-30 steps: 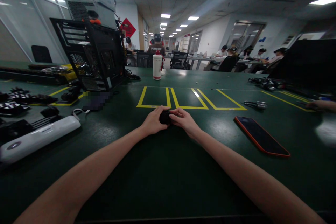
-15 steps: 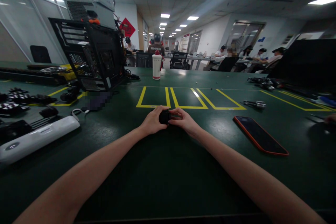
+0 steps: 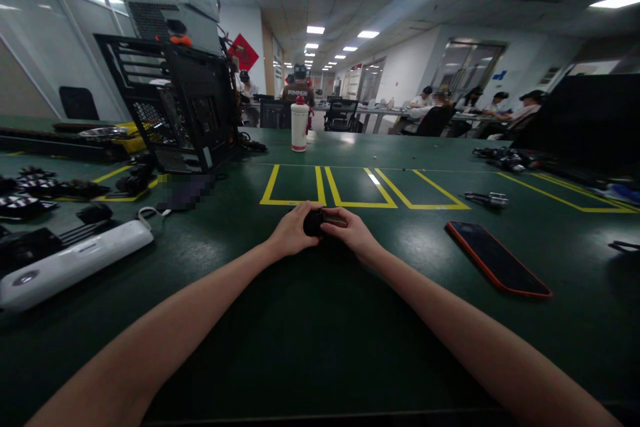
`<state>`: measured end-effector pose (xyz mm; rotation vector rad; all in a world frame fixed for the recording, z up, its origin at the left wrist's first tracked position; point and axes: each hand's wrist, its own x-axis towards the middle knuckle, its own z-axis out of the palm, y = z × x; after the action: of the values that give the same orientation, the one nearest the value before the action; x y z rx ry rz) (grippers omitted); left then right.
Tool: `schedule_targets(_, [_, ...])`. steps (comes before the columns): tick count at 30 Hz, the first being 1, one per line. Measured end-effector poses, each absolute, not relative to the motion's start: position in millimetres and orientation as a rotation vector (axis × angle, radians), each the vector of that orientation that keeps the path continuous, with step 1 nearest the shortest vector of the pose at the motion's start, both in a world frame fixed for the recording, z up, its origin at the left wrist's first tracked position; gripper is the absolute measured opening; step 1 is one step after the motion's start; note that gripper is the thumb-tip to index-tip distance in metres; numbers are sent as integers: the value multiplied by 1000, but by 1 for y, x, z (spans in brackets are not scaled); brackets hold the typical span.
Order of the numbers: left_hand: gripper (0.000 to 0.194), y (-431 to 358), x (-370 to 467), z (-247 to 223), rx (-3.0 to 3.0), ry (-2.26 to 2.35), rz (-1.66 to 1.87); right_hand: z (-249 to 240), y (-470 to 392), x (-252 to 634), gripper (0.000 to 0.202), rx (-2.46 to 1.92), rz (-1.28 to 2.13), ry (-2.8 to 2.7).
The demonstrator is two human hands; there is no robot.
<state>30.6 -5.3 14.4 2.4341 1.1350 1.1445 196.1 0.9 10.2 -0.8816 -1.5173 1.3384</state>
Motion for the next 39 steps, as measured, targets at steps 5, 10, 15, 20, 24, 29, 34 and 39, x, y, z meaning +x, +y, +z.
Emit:
schedule_targets(5, [58,-6,31,15,2435,1132,1141,9,-1,198,32,-850,1320,-1524])
schedule_targets(10, [57,-7,31,17,2428,1132,1148,9,2,198,20,-884,1231,-1545])
schedule_targets(15, [56,-7,31,16,2431,1114,1152,9,4,199,32,-936,1277,-1515])
schedule_targets(20, [58,-5,30,13,2432,1136,1140,13,2,200,31,-922,1342,-1537])
schedule_targets(24, [59,-4,31,13,2438,1144,1139,13,-1,201,32,-883,1351,-1541])
schedule_targets(29, [58,-4,31,13,2438,1134,1149,11,0,200,24,-887,1320,-1528])
schedule_targets(34, [58,-5,31,14,2441,1123,1150,10,5,201,36,-936,1352,-1521])
schedule_targets(39, [57,-5,31,14,2429,1130,1144,13,6,204,36,-909,1367,-1595])
